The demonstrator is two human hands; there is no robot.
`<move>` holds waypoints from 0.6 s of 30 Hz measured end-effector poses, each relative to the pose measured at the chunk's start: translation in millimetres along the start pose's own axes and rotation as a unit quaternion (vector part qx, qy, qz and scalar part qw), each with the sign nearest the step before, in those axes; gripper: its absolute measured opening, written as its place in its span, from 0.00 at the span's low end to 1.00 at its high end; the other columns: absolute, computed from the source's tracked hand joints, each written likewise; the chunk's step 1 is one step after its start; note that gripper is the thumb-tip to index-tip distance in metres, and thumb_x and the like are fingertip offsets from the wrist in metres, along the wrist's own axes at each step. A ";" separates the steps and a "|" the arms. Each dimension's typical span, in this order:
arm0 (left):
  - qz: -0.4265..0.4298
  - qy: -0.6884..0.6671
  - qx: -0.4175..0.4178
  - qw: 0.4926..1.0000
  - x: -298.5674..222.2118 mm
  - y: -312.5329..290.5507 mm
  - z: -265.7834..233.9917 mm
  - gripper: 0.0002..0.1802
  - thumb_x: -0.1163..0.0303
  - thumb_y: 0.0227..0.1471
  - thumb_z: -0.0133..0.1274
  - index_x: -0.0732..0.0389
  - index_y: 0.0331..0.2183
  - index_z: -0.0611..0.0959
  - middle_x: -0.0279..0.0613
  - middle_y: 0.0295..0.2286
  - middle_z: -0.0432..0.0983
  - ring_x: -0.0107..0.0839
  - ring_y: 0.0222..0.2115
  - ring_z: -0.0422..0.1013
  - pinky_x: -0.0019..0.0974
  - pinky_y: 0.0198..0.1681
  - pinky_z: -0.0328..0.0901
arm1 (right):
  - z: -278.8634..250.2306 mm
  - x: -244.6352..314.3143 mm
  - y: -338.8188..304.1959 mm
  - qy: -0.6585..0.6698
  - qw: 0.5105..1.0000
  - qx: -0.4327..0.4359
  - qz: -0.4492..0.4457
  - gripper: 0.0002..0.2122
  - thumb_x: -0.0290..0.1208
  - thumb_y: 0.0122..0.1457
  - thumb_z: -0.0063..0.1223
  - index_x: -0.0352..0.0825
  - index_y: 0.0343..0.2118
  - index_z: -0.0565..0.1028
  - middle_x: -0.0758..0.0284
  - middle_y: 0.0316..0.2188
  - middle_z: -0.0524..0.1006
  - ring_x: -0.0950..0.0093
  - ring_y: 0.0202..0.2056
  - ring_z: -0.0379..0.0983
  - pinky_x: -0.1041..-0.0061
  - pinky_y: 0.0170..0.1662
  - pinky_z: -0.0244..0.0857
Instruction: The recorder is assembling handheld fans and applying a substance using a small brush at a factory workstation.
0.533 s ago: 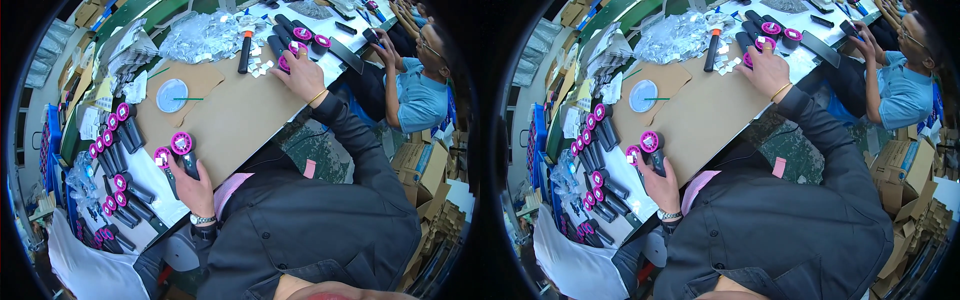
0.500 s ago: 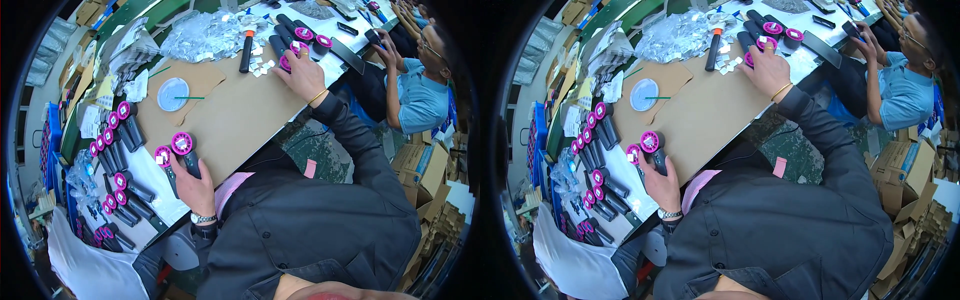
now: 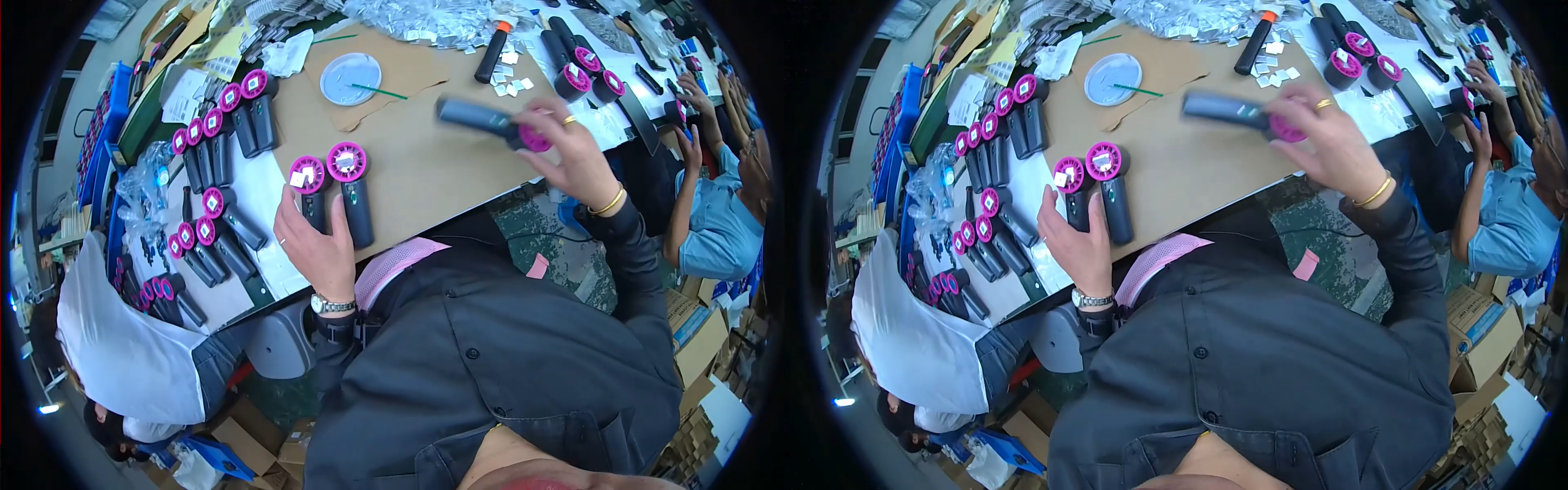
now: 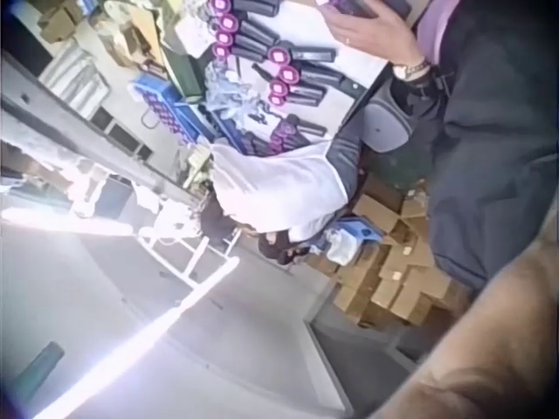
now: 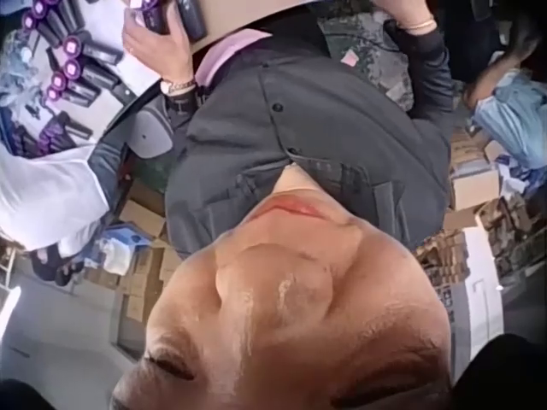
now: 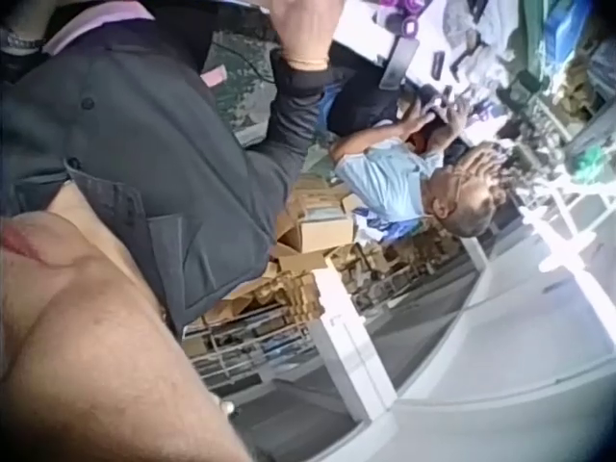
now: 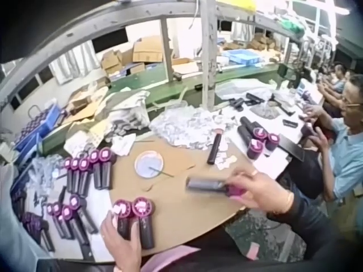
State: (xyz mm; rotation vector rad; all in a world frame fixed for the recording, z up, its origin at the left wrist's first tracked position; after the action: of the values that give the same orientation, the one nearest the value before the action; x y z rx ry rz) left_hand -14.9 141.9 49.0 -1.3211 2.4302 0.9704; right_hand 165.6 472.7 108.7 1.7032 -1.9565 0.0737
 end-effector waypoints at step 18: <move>0.298 -0.107 0.205 0.926 -74.7 -29.7 16.8 0.36 0.63 0.47 0.76 0.59 0.57 0.84 0.45 0.60 0.77 0.50 0.65 0.67 0.59 0.70 0.55 | 129.3 97.8 84.4 0.088 0.932 0.092 -0.339 0.20 0.28 0.64 0.57 0.43 0.59 0.77 0.63 0.65 0.73 0.57 0.61 0.75 0.59 0.58 0.76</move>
State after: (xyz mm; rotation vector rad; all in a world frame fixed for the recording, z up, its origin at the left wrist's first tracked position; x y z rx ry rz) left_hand 50.0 191.4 57.8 -0.3196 2.6953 0.6076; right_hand 35.4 352.0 65.6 2.3152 -1.1783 0.1534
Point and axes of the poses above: each hand's wrist, its own y-axis towards the middle knuckle, its own z-axis out of the palm, x = y × z, the point moved 9 cm from there along y, towards the middle knuckle
